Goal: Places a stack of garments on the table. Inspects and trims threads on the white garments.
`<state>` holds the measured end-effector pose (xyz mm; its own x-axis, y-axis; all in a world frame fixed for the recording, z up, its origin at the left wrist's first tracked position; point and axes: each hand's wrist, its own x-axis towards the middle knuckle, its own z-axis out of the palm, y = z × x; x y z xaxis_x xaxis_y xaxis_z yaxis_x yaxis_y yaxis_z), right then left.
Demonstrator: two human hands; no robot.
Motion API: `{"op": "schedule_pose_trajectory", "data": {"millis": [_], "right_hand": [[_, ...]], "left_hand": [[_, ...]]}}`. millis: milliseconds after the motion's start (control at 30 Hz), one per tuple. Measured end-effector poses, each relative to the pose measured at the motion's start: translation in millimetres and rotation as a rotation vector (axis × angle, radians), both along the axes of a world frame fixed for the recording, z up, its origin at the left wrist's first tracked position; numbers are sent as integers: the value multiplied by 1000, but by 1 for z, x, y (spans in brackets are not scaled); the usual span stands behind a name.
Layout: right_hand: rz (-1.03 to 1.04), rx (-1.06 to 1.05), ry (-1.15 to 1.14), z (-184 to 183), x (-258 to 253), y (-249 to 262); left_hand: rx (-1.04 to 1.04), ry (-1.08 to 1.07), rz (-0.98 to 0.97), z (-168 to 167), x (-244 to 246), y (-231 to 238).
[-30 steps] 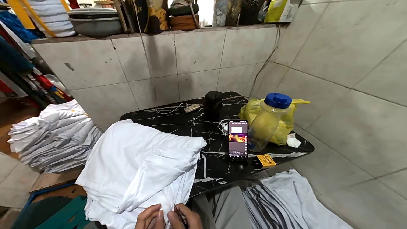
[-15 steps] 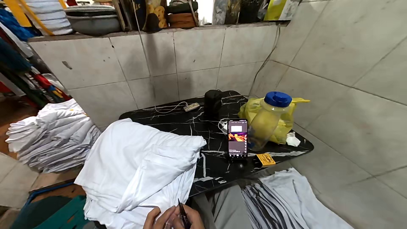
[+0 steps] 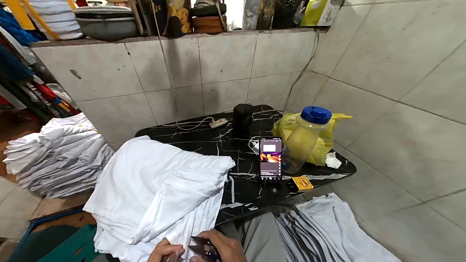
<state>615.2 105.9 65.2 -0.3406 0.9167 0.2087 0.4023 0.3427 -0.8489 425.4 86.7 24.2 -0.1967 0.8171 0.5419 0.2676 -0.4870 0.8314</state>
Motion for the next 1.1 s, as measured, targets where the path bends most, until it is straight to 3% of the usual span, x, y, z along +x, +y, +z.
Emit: {"op": "schedule_pose_trajectory", "data": {"millis": [133, 533, 633, 733, 900, 1033, 1100], "right_hand": [[64, 120, -15, -5, 0, 4], [121, 190, -52, -9, -13, 6], [24, 212, -9, -10, -16, 7], [-120, 119, 120, -6, -26, 7], [-57, 53, 132, -8, -42, 9], [-46, -112, 300, -14, -37, 12], [9, -215, 471, -21, -32, 15]], "left_hand": [[-44, -106, -53, 6, 1, -2], [-31, 26, -54, 7, 4, -6], [-12, 7, -66, 5, 3, -5], [-62, -106, -72, 10, 8, -10], [-142, -165, -34, 19, 10, -12], [-333, 173, -297, 26, -22, -18], [-301, 203, -311, 28, -26, -19]]}}
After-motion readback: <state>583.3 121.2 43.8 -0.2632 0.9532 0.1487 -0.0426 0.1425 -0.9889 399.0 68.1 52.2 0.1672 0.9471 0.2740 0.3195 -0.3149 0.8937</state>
